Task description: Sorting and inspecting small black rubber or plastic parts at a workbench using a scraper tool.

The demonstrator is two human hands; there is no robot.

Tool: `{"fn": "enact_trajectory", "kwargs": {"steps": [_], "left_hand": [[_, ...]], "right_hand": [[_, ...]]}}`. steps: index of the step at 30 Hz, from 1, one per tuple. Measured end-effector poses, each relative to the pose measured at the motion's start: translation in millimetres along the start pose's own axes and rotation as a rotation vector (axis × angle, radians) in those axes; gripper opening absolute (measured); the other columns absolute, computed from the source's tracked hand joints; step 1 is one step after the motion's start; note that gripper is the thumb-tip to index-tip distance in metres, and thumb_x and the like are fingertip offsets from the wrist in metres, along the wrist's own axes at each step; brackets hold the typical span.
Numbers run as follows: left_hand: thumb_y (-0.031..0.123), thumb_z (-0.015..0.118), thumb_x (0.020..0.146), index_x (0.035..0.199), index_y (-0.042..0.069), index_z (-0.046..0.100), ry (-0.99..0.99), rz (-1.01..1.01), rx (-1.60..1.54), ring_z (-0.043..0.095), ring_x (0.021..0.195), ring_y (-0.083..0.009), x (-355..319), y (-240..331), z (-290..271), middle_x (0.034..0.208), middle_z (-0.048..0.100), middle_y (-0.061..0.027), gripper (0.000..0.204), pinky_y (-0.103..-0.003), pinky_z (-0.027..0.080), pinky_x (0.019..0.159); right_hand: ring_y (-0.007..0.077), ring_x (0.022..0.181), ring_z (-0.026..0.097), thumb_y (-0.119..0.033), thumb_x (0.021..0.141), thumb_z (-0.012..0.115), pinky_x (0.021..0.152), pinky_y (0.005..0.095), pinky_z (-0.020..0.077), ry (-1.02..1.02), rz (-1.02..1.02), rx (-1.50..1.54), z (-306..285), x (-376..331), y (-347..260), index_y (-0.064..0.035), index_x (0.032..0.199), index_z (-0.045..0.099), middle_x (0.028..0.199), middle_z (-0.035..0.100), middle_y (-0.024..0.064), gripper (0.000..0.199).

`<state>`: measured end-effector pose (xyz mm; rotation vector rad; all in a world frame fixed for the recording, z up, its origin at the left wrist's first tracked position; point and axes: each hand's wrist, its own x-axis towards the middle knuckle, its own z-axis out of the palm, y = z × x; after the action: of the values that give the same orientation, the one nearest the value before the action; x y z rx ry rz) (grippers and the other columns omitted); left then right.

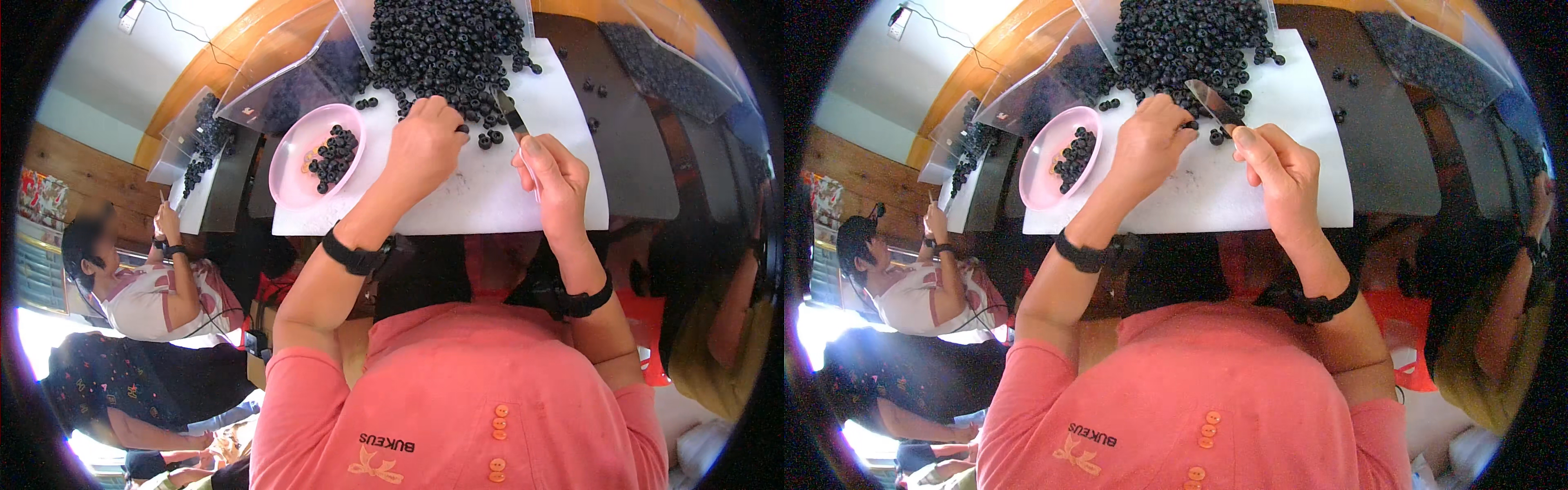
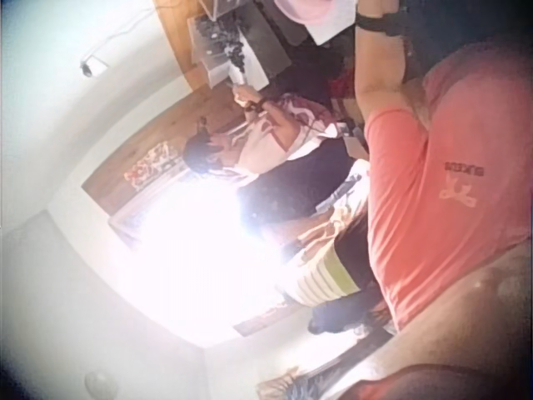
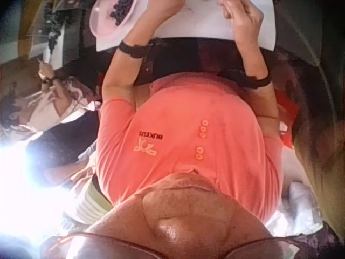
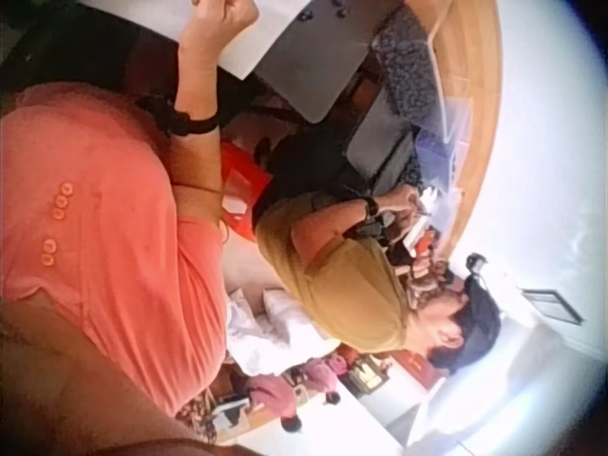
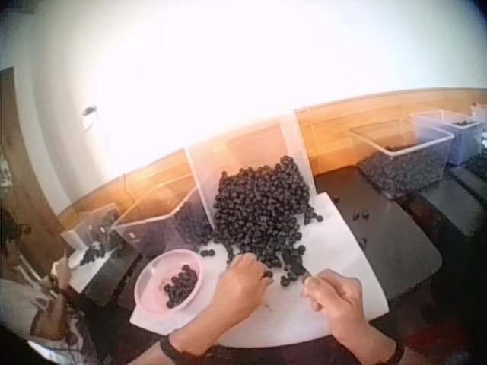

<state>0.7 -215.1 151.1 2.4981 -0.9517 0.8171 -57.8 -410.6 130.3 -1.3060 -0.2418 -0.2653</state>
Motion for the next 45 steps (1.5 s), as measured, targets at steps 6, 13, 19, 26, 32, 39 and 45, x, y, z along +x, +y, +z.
{"fn": "enact_trajectory", "kwargs": {"steps": [6, 13, 19, 26, 32, 39, 45], "left_hand": [[0.006, 0.070, 0.075, 0.082, 0.001, 0.063, -0.046, -0.152, -0.082, 0.058, 0.078, -0.0286, -33, 8, -24, 0.080, 0.057, -0.0109, 0.011, -0.039, 0.047, 0.066], [0.004, 0.069, 0.074, 0.083, 0.000, 0.064, -0.021, -0.120, -0.073, 0.058, 0.080, -0.0306, -38, 11, -21, 0.081, 0.058, -0.0120, 0.011, -0.039, 0.047, 0.068], [0.002, 0.066, 0.084, 0.094, -0.001, 0.068, 0.041, -0.411, -0.616, 0.059, 0.074, -0.0161, -43, 12, -18, 0.081, 0.061, -0.0049, 0.011, -0.031, 0.047, 0.062], [0.005, 0.062, 0.092, 0.103, -0.003, 0.066, 0.012, -0.816, -1.296, 0.057, 0.065, -0.0107, -51, 32, -25, 0.086, 0.065, -0.0076, 0.014, -0.024, 0.043, 0.051], [0.004, 0.059, 0.094, 0.105, -0.004, 0.061, 0.075, -0.823, -1.472, 0.059, 0.067, -0.0153, -51, 35, -17, 0.087, 0.066, -0.0104, 0.013, -0.027, 0.046, 0.053], [0.002, 0.057, 0.095, 0.101, -0.006, 0.061, 0.104, -0.786, -1.546, 0.060, 0.070, -0.0164, -51, 35, -16, 0.083, 0.063, -0.0109, 0.011, -0.028, 0.049, 0.055], [0.001, 0.057, 0.095, 0.098, -0.006, 0.061, 0.115, -0.775, -1.598, 0.061, 0.073, -0.0179, -51, 36, -17, 0.085, 0.063, -0.0119, 0.009, -0.030, 0.050, 0.057]], "right_hand": [[0.0036, 0.056, 0.041, -0.031, 0.095, 0.065, 0.050, 0.0213, 0.0304, -0.012, -0.035, -0.063, 1, 0, 2, 0.0013, 0.085, 0.069, 0.068, 0.056, -0.0016, 0.034], [0.0038, 0.053, 0.036, -0.034, 0.094, 0.066, 0.048, 0.0228, 0.0261, -0.017, -0.034, -0.255, 9, 0, 0, -0.0013, 0.075, 0.066, 0.059, 0.047, -0.0046, 0.038], [0.0062, 0.051, 0.036, -0.038, 0.092, 0.067, 0.047, 0.0269, 0.0271, -0.041, -0.057, -0.436, 13, 1, 1, -0.0021, 0.069, 0.062, 0.053, 0.041, -0.0022, 0.043], [0.0121, 0.046, 0.038, -0.039, 0.090, 0.068, 0.046, 0.0297, 0.0304, -0.063, -0.170, -0.653, 18, 1, -2, -0.0040, 0.066, 0.058, 0.049, 0.043, 0.0030, 0.044], [0.0164, 0.044, 0.040, -0.042, 0.091, 0.065, 0.046, 0.0330, 0.0319, -0.105, -0.181, -0.707, 16, 2, -3, -0.0057, 0.065, 0.057, 0.049, 0.044, 0.0054, 0.045], [0.0204, 0.043, 0.043, -0.041, 0.092, 0.062, 0.046, 0.0346, 0.0331, -0.140, -0.222, -0.767, 16, 4, -3, -0.0073, 0.065, 0.059, 0.048, 0.044, 0.0065, 0.044], [0.0195, 0.043, 0.044, -0.041, 0.092, 0.063, 0.046, 0.0345, 0.0340, -0.163, -0.208, -0.764, 14, 4, -4, -0.0080, 0.066, 0.060, 0.048, 0.046, 0.0063, 0.042]]}}
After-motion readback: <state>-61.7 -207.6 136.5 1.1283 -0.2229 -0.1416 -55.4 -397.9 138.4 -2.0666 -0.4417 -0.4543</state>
